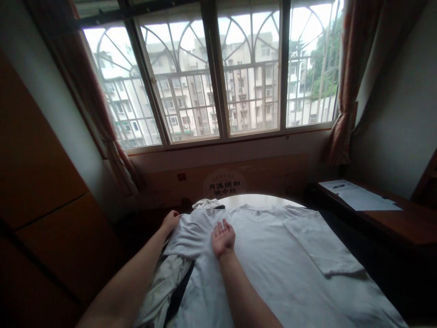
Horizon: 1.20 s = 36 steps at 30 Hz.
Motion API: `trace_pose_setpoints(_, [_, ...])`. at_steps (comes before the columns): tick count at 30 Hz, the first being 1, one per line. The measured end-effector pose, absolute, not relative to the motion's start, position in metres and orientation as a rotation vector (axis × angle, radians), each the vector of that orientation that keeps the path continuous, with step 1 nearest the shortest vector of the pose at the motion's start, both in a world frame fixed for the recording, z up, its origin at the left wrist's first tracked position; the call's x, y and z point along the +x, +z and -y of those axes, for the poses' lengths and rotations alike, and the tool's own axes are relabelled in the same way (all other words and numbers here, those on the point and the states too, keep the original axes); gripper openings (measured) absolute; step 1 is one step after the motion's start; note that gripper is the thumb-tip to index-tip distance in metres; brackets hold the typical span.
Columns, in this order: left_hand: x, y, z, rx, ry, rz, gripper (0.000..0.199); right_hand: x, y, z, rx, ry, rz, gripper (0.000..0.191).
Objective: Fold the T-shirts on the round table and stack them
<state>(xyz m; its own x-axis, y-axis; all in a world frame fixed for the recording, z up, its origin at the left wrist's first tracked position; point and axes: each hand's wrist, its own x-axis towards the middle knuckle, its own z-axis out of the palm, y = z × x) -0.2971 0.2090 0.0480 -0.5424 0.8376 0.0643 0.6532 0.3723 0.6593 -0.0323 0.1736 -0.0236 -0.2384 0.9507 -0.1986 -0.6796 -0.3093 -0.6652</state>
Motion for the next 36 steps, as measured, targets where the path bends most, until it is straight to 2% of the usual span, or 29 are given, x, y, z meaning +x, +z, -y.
trace_pose_setpoints(4, [-0.292,0.064,-0.208,1.142,1.054,-2.21,0.018,-0.032,-0.023,-0.171,-0.666,1.827,0.419,0.063])
trace_pose_setpoints(10, [-0.29,0.072,-0.183,0.826,0.946,-1.894,0.03,-0.032,-0.027,-0.173,-0.678,1.852,0.453,0.068])
trace_pose_setpoints(14, [-0.292,0.075,-0.168,0.703,0.883,-1.796,0.033,-0.031,-0.031,-0.175,-0.732,1.799,0.622,0.066])
trace_pose_setpoints(17, [-0.289,0.078,-0.163,0.662,0.873,-1.747,0.031,-0.031,-0.026,-0.172,-0.711,1.827,0.532,0.062])
trace_pose_setpoints(22, [-0.275,0.088,-0.165,0.738,0.991,-1.667,0.016,-0.029,-0.007,-0.162,-0.602,1.922,0.134,0.057])
trace_pose_setpoints(26, [-0.259,0.105,-0.166,0.898,1.159,-1.516,0.026,-0.026,0.004,-0.159,-0.557,1.961,0.046,0.055])
trace_pose_setpoints(30, [-0.224,0.122,-0.163,1.023,1.184,-1.349,0.03,-0.025,0.008,-0.157,-0.556,1.978,0.08,0.061])
trace_pose_setpoints(33, [-0.187,0.129,-0.157,1.127,1.07,-1.19,0.035,-0.025,0.009,-0.156,-0.597,1.971,0.147,0.062])
trace_pose_setpoints(36, [-0.153,0.131,-0.15,1.229,0.827,-1.031,0.052,-0.026,0.012,-0.154,-0.643,1.856,0.464,0.062])
